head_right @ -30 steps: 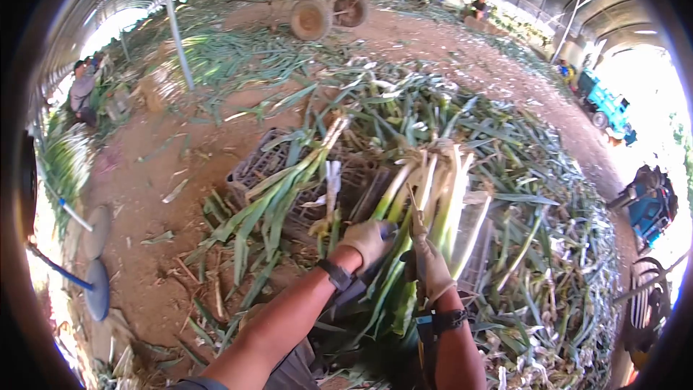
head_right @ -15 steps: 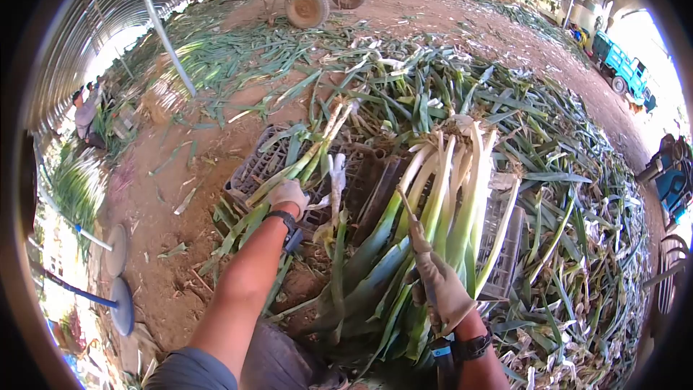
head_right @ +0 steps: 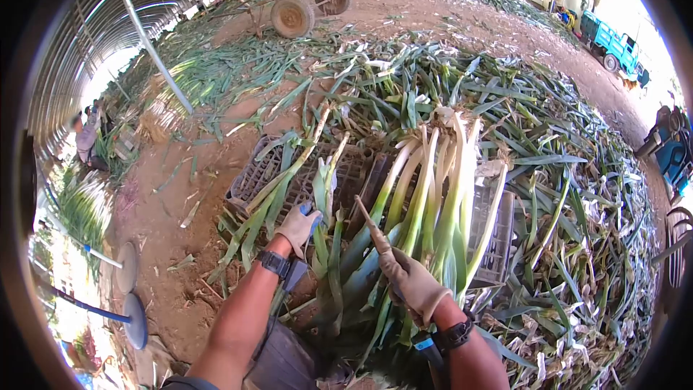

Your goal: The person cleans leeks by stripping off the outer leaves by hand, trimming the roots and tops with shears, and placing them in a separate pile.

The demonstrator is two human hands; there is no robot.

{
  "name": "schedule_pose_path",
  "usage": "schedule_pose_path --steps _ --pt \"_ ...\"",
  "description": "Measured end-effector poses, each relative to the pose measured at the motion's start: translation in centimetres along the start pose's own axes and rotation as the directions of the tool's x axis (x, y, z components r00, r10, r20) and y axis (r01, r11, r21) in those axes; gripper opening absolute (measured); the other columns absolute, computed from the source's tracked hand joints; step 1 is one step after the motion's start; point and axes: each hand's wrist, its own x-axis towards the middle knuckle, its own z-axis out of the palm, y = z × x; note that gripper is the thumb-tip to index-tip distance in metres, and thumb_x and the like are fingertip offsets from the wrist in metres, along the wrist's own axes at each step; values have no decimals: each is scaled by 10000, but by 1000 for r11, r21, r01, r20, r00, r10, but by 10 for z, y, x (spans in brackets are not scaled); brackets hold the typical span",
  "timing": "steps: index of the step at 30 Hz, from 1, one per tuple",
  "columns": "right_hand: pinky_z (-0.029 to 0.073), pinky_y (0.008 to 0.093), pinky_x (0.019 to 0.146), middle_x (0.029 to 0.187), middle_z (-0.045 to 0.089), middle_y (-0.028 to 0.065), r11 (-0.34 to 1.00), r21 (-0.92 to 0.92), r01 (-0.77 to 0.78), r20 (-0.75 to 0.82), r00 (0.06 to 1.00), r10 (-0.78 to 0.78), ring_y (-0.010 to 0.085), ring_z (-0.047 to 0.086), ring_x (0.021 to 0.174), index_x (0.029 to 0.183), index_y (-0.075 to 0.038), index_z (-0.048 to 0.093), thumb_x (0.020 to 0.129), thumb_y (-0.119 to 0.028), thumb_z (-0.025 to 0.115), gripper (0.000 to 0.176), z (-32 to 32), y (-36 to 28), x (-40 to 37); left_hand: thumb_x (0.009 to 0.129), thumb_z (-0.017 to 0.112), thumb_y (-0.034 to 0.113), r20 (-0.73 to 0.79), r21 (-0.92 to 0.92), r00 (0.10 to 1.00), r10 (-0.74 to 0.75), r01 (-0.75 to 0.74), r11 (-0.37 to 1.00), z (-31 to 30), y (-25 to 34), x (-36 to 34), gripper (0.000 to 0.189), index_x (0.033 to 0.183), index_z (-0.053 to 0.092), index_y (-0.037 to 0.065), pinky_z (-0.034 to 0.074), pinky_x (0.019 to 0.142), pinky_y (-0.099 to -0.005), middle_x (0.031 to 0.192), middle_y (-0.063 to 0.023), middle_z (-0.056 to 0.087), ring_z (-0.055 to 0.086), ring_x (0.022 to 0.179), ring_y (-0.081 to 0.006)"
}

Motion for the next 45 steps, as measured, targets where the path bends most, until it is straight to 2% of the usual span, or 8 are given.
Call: schedule_pose_path --steps 6,17,20,23,27,40,42,45 --pt "470 296 756 896 595 51 982 -163 92 -19 995 -96 147 547 812 1352 18 508 989 -591 466 710 7 16 -7 868 690 368 -170 -212 905 389 -419 883 34 12 -37 589 1330 550 32 495 927 -381 1188 -210 666 633 1091 -353" --pt "377 266 446 755 571 19 993 119 25 -98 995 -13 83 452 498 1222 -14 549 957 -611 520 654 -3 24 -13 900 662 423 -27 291 995 91 -79 954 34 67 -66 560 1325 569 70 507 911 -421 1160 -231 661 631 1069 -396" --pt "389 271 443 752 573 30 981 168 93 -166 984 -65 99 485 502 1181 -13 557 949 -633 510 663 -3 12 -18 940 642 356 -45 204 976 212 -199 959 51 34 -38 462 1284 599 52 531 835 -374 1111 -166 699 675 987 -312" --pt "394 264 427 732 571 32 999 0 47 -95 994 -46 93 493 494 1202 -9 558 945 -661 482 705 -9 4 -30 973 614 223 160 -718 981 111 38 695 51 16 -26 264 1149 659 32 513 694 -257 947 9 681 623 782 -92" --pt "383 256 434 727 561 30 989 -147 -27 21 999 30 77 489 489 1291 -5 540 964 -649 451 727 1 11 -39 966 613 194 226 -390 974 7 84 917 40 4 -20 209 1091 671 38 496 652 -264 869 -2 669 613 716 -107" --pt "420 295 507 750 565 19 915 -380 135 -124 973 -195 90 489 545 1287 1 540 1021 -498 464 571 21 31 8 960 625 203 254 -682 967 12 170 712 48 13 -76 143 944 653 64 349 485 -208 710 50 567 449 557 -42" --pt "478 410 894 1042 676 259 878 -477 46 -162 977 -139 382 653 1022 1237 47 563 1014 -488 425 596 22 22 12 957 619 194 256 -671 966 43 145 727 41 17 -83 144 927 638 55 359 484 -223 706 44 561 449 546 -56" --pt "476 428 897 1049 674 268 855 -518 33 -152 980 -130 399 650 1033 1243 51 561 1010 -509 402 627 19 25 28 975 577 121 310 -587 950 -34 219 779 24 30 -106 140 1040 662 29 450 634 -252 822 9 607 518 677 -81"
